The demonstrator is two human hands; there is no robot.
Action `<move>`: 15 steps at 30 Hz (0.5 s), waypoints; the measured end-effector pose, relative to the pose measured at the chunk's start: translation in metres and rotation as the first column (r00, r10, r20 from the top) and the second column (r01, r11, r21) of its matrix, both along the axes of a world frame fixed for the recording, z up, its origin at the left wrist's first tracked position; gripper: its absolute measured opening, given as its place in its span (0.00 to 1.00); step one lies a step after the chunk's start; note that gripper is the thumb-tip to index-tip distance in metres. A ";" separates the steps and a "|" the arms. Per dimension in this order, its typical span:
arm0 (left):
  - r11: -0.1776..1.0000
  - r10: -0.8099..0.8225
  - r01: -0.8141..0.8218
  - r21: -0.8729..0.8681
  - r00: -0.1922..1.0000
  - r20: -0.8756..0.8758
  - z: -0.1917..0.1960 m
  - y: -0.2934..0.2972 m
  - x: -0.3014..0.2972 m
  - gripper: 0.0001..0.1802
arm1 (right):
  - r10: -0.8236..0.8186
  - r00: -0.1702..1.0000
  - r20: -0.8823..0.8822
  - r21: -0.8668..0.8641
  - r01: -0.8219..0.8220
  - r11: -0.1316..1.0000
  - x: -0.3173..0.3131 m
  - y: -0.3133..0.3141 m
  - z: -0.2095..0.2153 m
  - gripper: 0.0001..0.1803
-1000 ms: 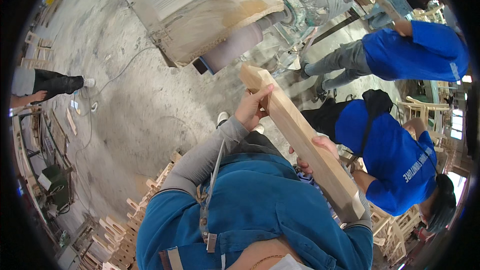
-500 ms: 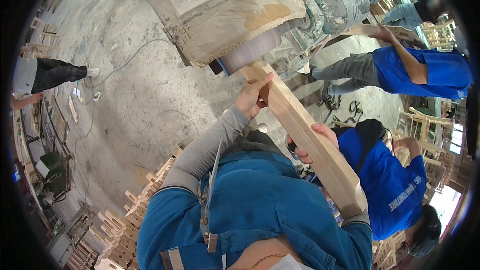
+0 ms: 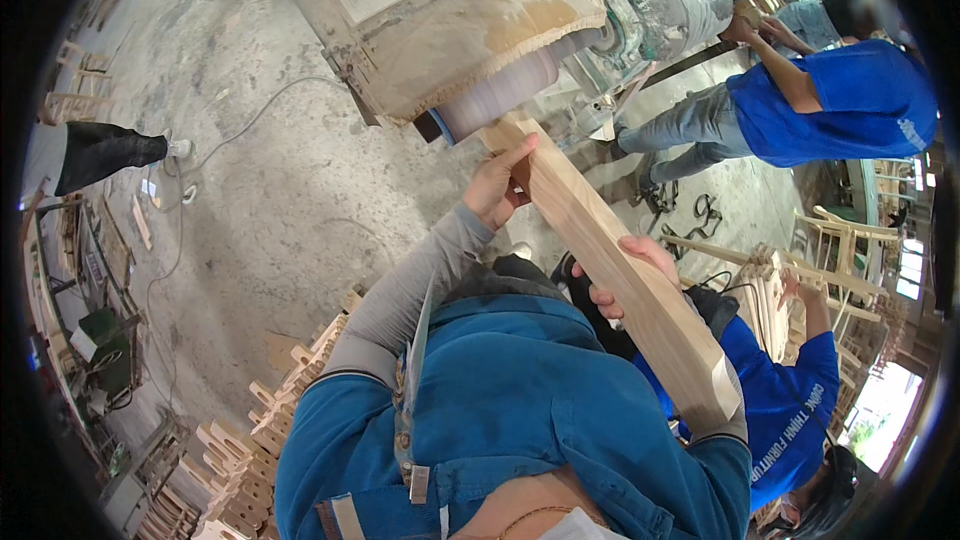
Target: The person repeatedly picks up wooden chair parts from a stack, presses them against a belt sander to smooth the edges, and places them back on the stack. The process is repeated for multiple pieces in a furniture workshop.
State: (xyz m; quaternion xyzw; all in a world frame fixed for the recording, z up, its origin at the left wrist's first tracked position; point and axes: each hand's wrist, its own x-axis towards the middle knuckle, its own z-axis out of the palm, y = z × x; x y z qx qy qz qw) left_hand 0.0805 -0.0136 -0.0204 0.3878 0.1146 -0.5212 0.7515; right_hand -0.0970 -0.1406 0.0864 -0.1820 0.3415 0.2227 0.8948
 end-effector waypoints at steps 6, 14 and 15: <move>0.997 -0.057 0.056 -0.046 0.998 -0.016 0.004 0.006 -0.003 0.30 | 0.069 0.997 0.014 -0.050 -0.069 0.996 -0.010 0.002 0.004 0.35; 0.994 -0.087 0.080 -0.075 0.990 -0.106 0.034 0.010 -0.029 0.26 | 0.142 0.983 -0.117 -0.113 -0.155 0.981 -0.035 -0.005 0.027 0.32; 0.990 -0.109 0.096 -0.108 0.986 -0.123 0.037 0.010 -0.031 0.27 | 0.162 0.971 -0.174 -0.136 -0.186 0.973 -0.038 -0.008 0.030 0.32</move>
